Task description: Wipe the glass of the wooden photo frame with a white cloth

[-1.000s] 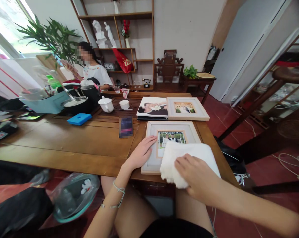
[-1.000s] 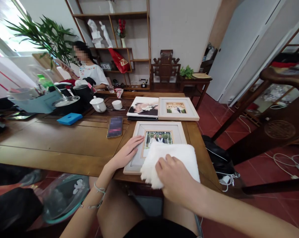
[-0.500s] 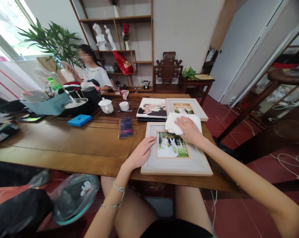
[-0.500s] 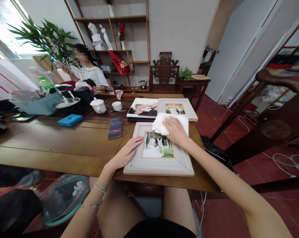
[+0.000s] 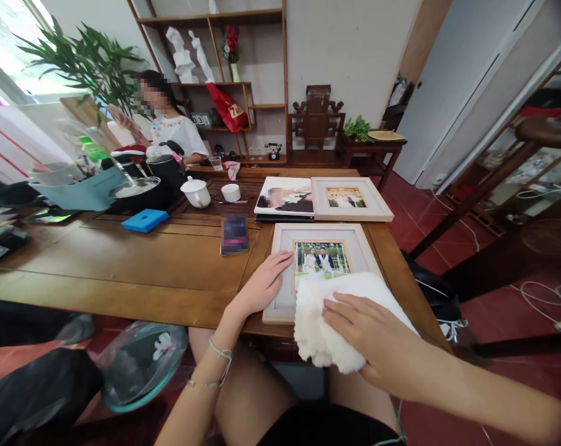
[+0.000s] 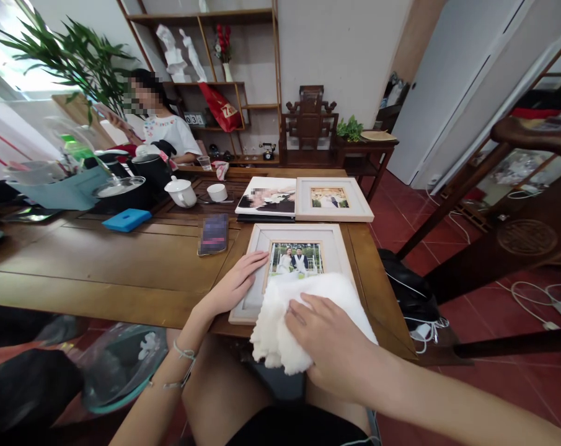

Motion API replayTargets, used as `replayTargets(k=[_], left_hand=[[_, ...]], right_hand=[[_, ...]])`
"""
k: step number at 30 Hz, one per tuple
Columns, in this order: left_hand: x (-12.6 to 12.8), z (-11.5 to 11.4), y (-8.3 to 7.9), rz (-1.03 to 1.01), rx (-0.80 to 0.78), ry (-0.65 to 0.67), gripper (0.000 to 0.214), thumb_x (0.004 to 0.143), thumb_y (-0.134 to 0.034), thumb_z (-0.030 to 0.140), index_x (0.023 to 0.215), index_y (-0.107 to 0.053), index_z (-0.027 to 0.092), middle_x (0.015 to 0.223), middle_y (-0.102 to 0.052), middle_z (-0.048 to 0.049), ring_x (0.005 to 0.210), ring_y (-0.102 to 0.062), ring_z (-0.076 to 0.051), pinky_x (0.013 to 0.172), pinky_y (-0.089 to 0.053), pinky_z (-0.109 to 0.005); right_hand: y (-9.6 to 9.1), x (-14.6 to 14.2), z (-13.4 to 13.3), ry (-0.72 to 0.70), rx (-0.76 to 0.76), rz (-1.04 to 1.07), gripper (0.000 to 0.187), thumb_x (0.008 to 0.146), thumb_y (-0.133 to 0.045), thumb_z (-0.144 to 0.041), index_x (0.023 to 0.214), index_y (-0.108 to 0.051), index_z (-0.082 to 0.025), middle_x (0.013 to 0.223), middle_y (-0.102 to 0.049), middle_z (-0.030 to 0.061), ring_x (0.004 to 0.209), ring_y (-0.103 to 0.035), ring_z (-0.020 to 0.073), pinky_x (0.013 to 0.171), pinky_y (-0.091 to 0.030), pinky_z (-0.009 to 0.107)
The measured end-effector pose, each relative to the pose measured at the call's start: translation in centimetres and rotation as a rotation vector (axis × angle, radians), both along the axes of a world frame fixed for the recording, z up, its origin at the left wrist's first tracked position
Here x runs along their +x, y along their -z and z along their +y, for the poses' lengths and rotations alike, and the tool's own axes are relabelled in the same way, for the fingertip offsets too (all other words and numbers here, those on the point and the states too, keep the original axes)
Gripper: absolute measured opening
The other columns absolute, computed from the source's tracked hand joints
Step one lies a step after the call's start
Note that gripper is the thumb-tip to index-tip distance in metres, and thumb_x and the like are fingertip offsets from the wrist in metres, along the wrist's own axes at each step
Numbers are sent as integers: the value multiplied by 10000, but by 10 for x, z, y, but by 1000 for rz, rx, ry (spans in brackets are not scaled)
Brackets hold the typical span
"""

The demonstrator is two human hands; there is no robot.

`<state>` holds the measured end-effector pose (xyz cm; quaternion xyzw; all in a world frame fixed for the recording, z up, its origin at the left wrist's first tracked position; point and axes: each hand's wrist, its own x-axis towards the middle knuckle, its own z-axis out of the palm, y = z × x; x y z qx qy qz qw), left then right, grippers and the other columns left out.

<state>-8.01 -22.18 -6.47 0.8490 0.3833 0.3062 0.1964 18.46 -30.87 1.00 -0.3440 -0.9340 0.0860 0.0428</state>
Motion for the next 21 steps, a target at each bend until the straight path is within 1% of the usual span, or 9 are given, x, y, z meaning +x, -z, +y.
replayTargets(k=[1, 3, 6, 9, 12, 14, 16, 19, 21], left_hand=[[0, 0, 0, 6, 2, 3, 524, 907, -377, 87, 1409, -465, 211, 1482, -450, -92, 1400, -354, -245, 1186, -271, -517], [0, 1, 0, 16, 6, 8, 526, 906, -380, 87, 1411, -464, 207, 1481, -451, -97, 1400, -355, -248, 1185, -271, -517], [-1, 1, -1, 14, 15, 13, 545, 901, -383, 80, 1421, -451, 226, 1483, -450, -84, 1400, -356, -246, 1182, -282, -512], [-1, 1, -1, 15, 21, 25, 558, 897, -381, 74, 1428, -440, 235, 1487, -445, -78, 1400, -358, -242, 1182, -277, -515], [-2, 2, -1, 17, 21, 28, 555, 898, -376, 73, 1426, -441, 230, 1485, -445, -85, 1399, -359, -239, 1184, -270, -516], [-2, 2, -1, 15, 19, 28, 549, 899, -370, 73, 1424, -444, 216, 1486, -442, -94, 1402, -355, -236, 1185, -272, -508], [-2, 1, -1, 10, 22, 29, 548, 898, -368, 73, 1423, -446, 211, 1485, -443, -96, 1403, -354, -237, 1183, -279, -505], [-1, 1, -1, -2, 32, 27, 555, 893, -372, 71, 1421, -448, 223, 1479, -453, -87, 1397, -364, -239, 1181, -285, -509], [0, 0, -2, -4, 31, 20, 555, 892, -374, 69, 1418, -452, 227, 1477, -457, -82, 1393, -370, -237, 1182, -286, -507]], right_hand=[[6, 1, 6, 1, 12, 28, 676, 585, -558, -112, 1257, -583, -185, 1344, -578, 133, 1272, -477, 337, 1036, -408, 488], [20, 6, 32, 20, 61, 63, 667, 629, -562, -125, 1295, -556, -151, 1386, -545, 138, 1306, -446, 328, 1079, -359, 499], [36, 15, 90, 88, 168, 58, 639, 667, -566, -125, 1306, -549, -127, 1418, -510, 160, 1339, -409, 330, 1119, -268, 543], [36, 22, 143, 221, 264, 27, 661, 694, -561, -117, 1351, -498, -89, 1448, -462, 196, 1354, -390, 333, 1130, -231, 551], [29, 22, 169, 286, 303, -17, 655, 725, -541, -110, 1371, -460, -34, 1461, -428, 231, 1371, -360, 343, 1131, -232, 540], [26, 19, 168, 278, 292, -46, 637, 715, -532, -83, 1346, -482, -11, 1448, -436, 248, 1373, -353, 360, 1117, -262, 539], [25, 15, 151, 255, 267, -72, 619, 686, -531, -61, 1304, -526, -11, 1412, -477, 256, 1352, -383, 374, 1083, -321, 537], [20, 12, 103, 187, 183, -127, 599, 658, -523, -61, 1254, -582, -45, 1345, -549, 241, 1292, -462, 376, 1035, -389, 534], [9, 16, 65, 99, 94, -134, 625, 648, -507, -58, 1266, -591, -98, 1322, -586, 196, 1263, -505, 341, 1027, -417, 498]])
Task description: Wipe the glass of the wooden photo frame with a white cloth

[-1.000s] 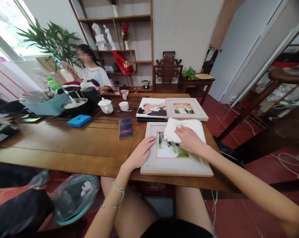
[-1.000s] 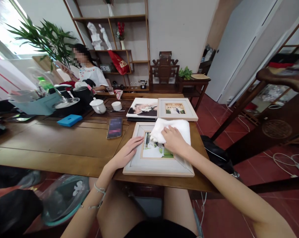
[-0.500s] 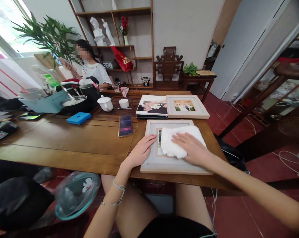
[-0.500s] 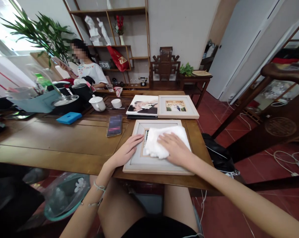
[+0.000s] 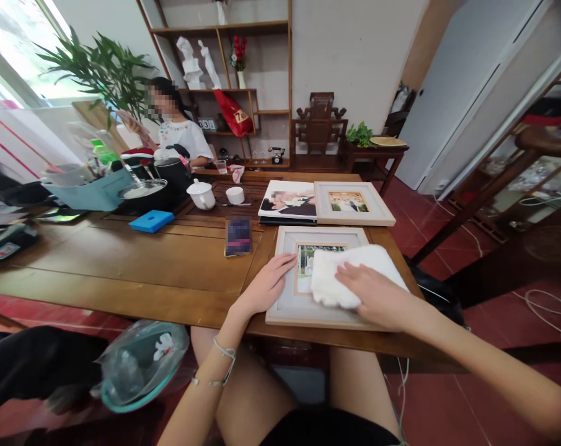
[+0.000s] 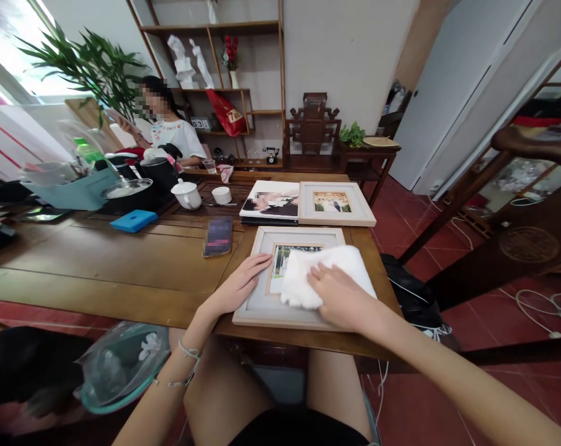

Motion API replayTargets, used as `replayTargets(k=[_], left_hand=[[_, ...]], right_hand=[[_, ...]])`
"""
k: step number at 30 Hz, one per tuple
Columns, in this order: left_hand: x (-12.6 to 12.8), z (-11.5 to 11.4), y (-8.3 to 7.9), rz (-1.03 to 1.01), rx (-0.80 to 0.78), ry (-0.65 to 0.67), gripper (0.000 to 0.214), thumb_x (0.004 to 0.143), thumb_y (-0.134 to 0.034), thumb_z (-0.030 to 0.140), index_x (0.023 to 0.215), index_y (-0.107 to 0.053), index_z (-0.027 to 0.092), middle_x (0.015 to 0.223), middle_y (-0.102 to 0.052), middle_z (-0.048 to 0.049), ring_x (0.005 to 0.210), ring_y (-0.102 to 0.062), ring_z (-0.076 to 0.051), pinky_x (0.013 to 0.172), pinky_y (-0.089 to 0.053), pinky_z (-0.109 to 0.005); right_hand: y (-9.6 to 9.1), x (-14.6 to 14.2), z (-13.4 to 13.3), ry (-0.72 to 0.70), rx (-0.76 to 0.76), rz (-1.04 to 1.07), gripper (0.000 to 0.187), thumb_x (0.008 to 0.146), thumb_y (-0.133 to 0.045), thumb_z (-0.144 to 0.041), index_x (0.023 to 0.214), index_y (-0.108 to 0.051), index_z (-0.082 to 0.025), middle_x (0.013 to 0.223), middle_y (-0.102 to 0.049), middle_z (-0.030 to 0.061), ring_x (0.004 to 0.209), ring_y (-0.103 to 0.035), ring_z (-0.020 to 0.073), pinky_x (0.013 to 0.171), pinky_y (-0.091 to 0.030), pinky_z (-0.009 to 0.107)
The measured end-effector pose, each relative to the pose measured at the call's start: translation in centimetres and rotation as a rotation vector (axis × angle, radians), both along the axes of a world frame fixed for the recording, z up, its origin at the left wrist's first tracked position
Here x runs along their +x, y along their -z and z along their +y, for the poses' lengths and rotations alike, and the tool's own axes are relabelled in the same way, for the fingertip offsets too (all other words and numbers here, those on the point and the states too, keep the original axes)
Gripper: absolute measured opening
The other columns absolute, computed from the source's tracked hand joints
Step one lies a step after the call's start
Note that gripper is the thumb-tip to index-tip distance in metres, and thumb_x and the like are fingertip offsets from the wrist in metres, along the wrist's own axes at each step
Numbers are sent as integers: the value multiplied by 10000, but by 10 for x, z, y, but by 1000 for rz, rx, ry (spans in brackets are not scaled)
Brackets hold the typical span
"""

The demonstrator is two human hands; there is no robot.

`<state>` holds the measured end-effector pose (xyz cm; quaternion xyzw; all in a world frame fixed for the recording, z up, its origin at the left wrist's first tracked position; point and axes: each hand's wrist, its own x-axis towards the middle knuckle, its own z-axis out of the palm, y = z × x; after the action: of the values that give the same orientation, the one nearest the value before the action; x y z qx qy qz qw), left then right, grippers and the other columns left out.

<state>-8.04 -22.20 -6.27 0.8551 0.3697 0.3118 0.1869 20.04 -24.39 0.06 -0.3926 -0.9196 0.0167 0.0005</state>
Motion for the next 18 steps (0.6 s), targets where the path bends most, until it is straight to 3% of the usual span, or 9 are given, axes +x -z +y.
replayTargets(k=[3, 5, 8, 13, 15, 18], left_hand=[[1, -1, -1, 2, -9, -12, 555, 891, -375, 67, 1415, -457, 231, 1475, -459, -77, 1389, -375, -235, 1182, -291, -502], [1, -1, -2, 2, -10, -12, 552, 894, -373, 67, 1413, -459, 233, 1473, -461, -76, 1391, -371, -233, 1181, -293, -500], [1, -1, -2, 10, -12, -10, 539, 901, -364, 68, 1409, -462, 218, 1477, -452, -86, 1397, -360, -231, 1185, -286, -497], [-1, 1, 1, 17, -14, -5, 538, 903, -364, 70, 1415, -452, 212, 1482, -444, -94, 1402, -353, -237, 1184, -278, -510], [-1, 1, 2, 13, -10, 4, 542, 906, -361, 71, 1421, -441, 220, 1486, -437, -91, 1406, -346, -237, 1183, -279, -513], [-1, 1, 3, 20, -10, 13, 527, 913, -348, 74, 1420, -441, 187, 1489, -429, -110, 1412, -332, -234, 1189, -268, -504]], right_hand=[[-21, 15, -38, -137, -138, 76, 724, 640, -482, -31, 1336, -554, -217, 1351, -586, 93, 1256, -529, 267, 1029, -443, 416], [-29, 30, -38, -142, -198, 93, 732, 678, -457, -27, 1366, -525, -266, 1372, -571, 45, 1256, -533, 236, 1038, -445, 398], [-23, 49, -2, -35, -144, 43, 742, 683, -433, -13, 1379, -513, -256, 1400, -544, 36, 1299, -491, 242, 1076, -409, 434], [8, 47, 72, 139, 159, 7, 781, 623, -434, 48, 1380, -494, -132, 1472, -450, 121, 1414, -292, 320, 1127, -260, 577], [17, 37, 77, 151, 221, 3, 759, 624, -446, 47, 1366, -503, -103, 1468, -450, 151, 1410, -286, 354, 1119, -242, 606], [26, 20, 57, 102, 212, -12, 737, 632, -473, 15, 1363, -497, -71, 1457, -459, 173, 1380, -330, 387, 1104, -264, 615]])
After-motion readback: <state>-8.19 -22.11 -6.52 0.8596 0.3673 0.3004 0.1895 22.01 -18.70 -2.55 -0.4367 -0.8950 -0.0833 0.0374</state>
